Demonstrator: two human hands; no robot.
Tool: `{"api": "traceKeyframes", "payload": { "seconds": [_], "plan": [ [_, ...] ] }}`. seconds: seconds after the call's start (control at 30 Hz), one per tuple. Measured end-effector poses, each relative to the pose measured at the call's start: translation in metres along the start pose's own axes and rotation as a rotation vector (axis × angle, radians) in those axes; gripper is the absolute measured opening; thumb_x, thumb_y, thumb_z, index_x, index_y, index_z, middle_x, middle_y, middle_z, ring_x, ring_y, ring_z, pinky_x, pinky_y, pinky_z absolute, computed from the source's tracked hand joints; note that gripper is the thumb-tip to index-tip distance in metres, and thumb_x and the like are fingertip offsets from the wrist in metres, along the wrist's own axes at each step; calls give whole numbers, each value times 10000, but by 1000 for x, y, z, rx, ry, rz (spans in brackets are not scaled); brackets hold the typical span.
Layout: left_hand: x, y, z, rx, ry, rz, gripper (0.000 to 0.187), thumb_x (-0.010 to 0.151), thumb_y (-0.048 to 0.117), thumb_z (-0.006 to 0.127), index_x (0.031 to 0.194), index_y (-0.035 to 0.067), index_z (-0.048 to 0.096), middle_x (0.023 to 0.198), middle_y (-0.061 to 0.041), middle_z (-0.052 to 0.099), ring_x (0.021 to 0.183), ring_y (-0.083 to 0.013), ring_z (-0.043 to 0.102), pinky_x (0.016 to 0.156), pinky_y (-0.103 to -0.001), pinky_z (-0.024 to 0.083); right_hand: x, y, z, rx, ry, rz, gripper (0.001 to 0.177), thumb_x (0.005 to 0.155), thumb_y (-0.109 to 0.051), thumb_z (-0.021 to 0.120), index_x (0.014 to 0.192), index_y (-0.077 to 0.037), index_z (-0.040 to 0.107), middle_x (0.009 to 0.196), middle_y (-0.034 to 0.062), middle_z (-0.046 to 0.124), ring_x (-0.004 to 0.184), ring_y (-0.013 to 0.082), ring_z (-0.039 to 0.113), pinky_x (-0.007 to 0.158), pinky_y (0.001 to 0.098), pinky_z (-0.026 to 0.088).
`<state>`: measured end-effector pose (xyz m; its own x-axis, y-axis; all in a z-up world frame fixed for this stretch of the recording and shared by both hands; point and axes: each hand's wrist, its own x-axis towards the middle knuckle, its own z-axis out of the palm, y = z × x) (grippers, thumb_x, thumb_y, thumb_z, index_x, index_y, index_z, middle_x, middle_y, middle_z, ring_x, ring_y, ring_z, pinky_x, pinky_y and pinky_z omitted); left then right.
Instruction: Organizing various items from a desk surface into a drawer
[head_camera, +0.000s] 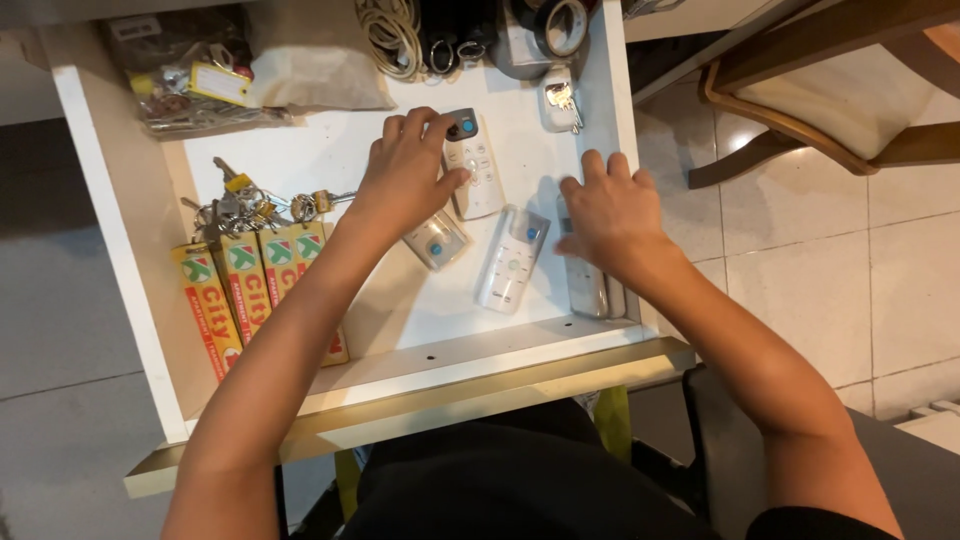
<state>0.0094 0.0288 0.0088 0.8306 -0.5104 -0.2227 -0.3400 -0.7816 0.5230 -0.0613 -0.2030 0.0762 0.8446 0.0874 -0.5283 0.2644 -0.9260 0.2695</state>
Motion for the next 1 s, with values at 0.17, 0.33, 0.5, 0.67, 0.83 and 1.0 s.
{"api": "traceKeyframes", "payload": {
  "seconds": [0.17, 0.33, 0.5, 0.67, 0.83, 1.0],
  "plan": [
    [16, 10, 3, -67, 5, -28, 799, 943, 405, 741, 1545, 18, 384, 1450, -215, 471, 1346, -431, 413, 1039, -638, 409, 4, -30, -8, 144, -36, -124, 720, 853, -624, 711, 1314, -73, 667, 1207, 152, 644, 1174, 335, 563, 929, 488, 442],
    [23, 10, 10, -55, -85, -9, 1103, 754, 379, 922, 1584, -1, 303, 1419, -221, 494, 1321, -423, 426, 1059, -592, 426, 11, -36, 16, 56, -111, -180, 873, 747, -732, 755, 1287, -64, 595, 1172, 139, 624, 1173, 322, 506, 971, 571, 282],
    [16, 1, 9, -201, -255, 71, 1018, 541, 259, 1029, 1424, 44, 571, 1263, -141, 464, 1257, -395, 452, 1086, -459, 453, 2, -18, 3, 495, -126, -179, 456, 829, -386, 829, 1131, -116, 621, 976, 71, 750, 1066, 318, 634, 1014, 610, 228],
    [3, 6, -9, -340, -390, 177, 951, 500, 152, 1021, 1317, 88, 538, 1351, -225, 504, 1306, -502, 481, 1118, -539, 438, 2, -4, -6, 530, -98, -182, 325, 871, -367, 781, 1100, -169, 663, 915, 71, 743, 1061, 329, 625, 1041, 614, 209],
    [0, 23, 18, -417, -381, 299, 717, 668, 98, 936, 1255, 86, 525, 1257, -236, 602, 1207, -508, 595, 1038, -607, 475, 3, 2, -18, 322, -112, -158, 230, 878, -373, 756, 1034, -206, 730, 875, 57, 763, 1009, 311, 636, 1007, 567, 240],
    [-5, 35, 39, -475, -363, 343, 501, 798, 117, 849, 1214, 44, 580, 1077, -183, 681, 999, -406, 712, 899, -554, 561, 7, -1, 1, 181, -25, -108, 190, 800, -337, 824, 927, -196, 823, 782, 45, 744, 861, 263, 612, 886, 506, 273]
  ]
}}
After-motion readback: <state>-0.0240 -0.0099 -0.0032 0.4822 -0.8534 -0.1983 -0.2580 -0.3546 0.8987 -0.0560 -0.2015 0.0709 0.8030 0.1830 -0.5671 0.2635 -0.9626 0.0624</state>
